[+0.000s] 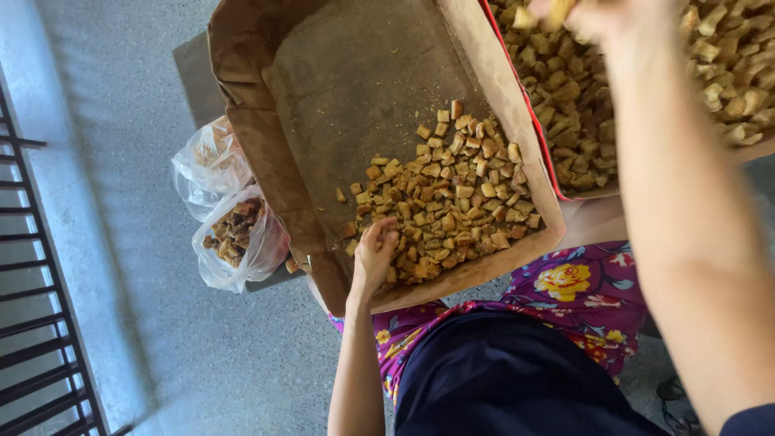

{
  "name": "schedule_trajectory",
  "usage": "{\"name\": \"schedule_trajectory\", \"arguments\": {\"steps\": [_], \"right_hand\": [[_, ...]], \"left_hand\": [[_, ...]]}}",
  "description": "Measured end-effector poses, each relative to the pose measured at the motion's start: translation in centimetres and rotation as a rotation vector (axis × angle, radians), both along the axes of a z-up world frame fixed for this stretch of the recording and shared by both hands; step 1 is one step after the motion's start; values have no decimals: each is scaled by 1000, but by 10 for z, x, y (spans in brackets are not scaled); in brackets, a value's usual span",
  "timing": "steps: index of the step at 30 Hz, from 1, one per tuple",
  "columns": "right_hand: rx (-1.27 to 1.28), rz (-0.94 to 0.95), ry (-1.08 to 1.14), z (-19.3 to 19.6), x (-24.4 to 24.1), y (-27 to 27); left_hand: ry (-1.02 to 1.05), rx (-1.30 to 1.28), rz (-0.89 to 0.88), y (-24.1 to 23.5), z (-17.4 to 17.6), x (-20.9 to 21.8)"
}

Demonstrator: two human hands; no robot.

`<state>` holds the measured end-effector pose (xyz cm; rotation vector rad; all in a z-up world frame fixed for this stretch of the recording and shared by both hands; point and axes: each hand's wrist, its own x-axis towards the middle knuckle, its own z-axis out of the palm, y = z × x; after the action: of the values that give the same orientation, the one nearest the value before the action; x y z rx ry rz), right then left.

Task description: The person sits on the floor and sorts small, cubed food items from a cardboard tray into a plastic bag. They use both hands to pick up the pieces, separate them, and transfer them into the bag, occasionally breaking larger pieces into smaller ones.

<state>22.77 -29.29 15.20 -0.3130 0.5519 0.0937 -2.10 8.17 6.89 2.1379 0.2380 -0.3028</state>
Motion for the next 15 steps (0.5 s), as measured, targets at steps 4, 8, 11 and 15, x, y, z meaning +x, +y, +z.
{"name": "schedule_trajectory", "arguments": {"steps": [4,8,11,15], "right_hand": [[-76,4,-98,-14,-40,16],[-143,71,-129,8,-18,-7],[-579,90,-298,-38,-76,12],[-1982,-85,-655,-100,-123,43]], "left_hand": [[120,119,-10,-1,-3,9],[-46,107,-93,-3,-22,35],[-91,183,-175,-24,-35,75],[-74,330,-383,-82,-43,142]]}}
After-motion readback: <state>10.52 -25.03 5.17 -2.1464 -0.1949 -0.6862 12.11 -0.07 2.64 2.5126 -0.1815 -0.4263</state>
